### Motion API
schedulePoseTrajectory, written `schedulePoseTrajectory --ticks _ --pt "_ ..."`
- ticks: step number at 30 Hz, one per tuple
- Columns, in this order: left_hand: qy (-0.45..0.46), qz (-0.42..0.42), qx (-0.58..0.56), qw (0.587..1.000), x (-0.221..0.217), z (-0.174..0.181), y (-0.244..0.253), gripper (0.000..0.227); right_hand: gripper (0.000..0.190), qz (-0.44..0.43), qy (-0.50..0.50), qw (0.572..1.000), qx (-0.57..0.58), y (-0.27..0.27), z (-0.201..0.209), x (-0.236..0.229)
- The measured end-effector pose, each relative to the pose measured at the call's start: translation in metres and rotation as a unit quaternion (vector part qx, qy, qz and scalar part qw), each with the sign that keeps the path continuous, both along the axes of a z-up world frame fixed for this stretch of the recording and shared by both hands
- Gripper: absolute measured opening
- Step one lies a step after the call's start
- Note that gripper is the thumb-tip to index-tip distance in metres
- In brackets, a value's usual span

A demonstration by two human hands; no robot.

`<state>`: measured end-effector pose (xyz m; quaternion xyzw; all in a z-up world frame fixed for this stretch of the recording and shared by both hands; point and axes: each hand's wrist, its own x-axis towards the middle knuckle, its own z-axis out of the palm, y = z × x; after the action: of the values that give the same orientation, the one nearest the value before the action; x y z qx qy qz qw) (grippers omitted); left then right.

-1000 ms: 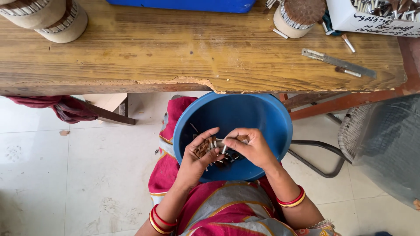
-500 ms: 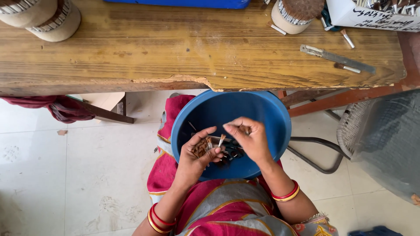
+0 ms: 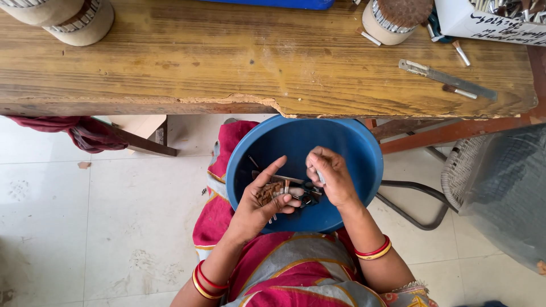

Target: The person sits with a blue basin on their lap and repeatedly picks up small cylindrical objects with white and brown ends. They insert these objects into a larger cylindrical holder with a brown top, which is placed on a wooden table. The person also uses scissors to trim the brown top of the holder.

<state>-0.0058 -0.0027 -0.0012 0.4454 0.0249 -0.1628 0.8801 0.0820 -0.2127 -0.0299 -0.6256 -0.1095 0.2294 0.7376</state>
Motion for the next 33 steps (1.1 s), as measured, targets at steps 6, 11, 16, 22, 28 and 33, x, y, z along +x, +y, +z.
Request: schedulePoseTrajectory --ticks 6,11,16,22,28,33 --pt "-0.006 -0.01 0.001 1.0 0.002 0.007 0.002 0.075 0.016 0.034 -0.012 0.999 0.016 -0.007 -0.019 -0.001" --pt "0.001 0.006 0.007 1.0 0.002 0.007 0.002 0.071 0.011 0.069 0.021 0.997 -0.017 0.015 0.02 -0.008" --pt "-0.009 0.062 0.007 0.998 0.001 -0.002 0.003 0.064 0.011 0.053 -0.008 0.998 -0.021 0.027 0.024 -0.012" --pt "0.02 0.115 0.01 0.993 -0.004 0.0 0.005 0.057 0.01 -0.018 -0.082 0.993 -0.08 0.038 0.036 -0.006" --pt "0.02 0.151 0.0 0.988 -0.007 -0.006 0.013 0.045 0.008 -0.002 -0.105 0.988 -0.113 0.053 0.051 -0.006" --pt "0.054 0.178 -0.038 0.982 -0.01 -0.004 0.018 0.038 0.008 0.036 -0.328 0.913 -0.24 0.09 0.12 0.004"
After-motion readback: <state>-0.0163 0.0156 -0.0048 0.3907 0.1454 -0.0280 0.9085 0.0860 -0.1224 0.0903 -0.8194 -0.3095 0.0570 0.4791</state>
